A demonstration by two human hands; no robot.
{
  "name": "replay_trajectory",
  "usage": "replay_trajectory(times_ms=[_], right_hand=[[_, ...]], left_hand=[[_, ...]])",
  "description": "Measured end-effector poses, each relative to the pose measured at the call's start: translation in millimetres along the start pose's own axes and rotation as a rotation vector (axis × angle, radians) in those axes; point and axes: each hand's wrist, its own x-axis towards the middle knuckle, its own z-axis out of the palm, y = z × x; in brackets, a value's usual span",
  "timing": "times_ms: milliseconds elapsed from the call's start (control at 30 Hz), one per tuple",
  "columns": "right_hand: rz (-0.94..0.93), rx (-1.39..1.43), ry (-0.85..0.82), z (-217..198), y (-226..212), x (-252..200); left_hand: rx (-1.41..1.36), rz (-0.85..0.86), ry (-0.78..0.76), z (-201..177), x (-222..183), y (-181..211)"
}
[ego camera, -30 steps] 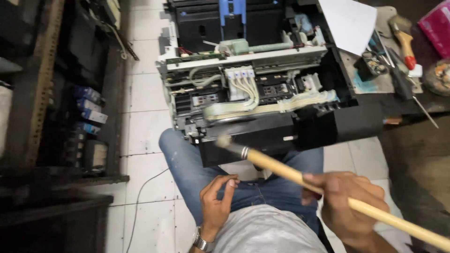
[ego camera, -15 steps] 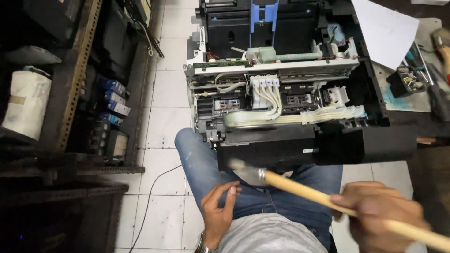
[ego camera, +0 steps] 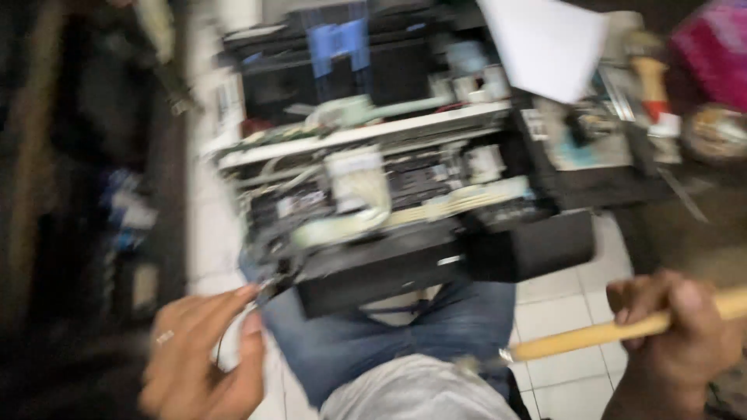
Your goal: Cleaning the internal mechanisms of a disassembled printer using a brush and a screwdriver.
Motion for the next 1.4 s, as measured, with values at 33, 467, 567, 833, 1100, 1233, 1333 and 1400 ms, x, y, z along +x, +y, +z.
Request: replay_trajectory(times_ms=[33,467,567,833,1100,1233,1333,1400], right_hand=[[0.138,-0.063,0.044,-11,-7,14],[0.508,-1.422,-0.46,62,60,260],[0.513,-1.373,-0.545,90,106,276],[0.257,-1.293,-0.558,85,104,274],[-0.083,-1.307,-1.03,-3,174,249],[-0.258,-1.436,-0.93,-5,183,255],[-0.27,-1.426,-0.831,-17,180,256],[-0.172,-1.336,-0.707,-18,163,255]], left_hand=[[0.071,-0.042,-0.078,1,6,-2],[0.409,-0.224,-0.434,33,48,2],[0.589,-0.294,-0.632,36,37,-20],[0.491,-0.226,-0.636,39,37,-30],[0.114,-0.22,-0.559,36,77,-11],[-0.084,-0.362,-0.554,38,91,-7],[-0.164,-0.252,-0.597,39,95,-16],[-0.187,-0.216,-0.625,41,97,-26]])
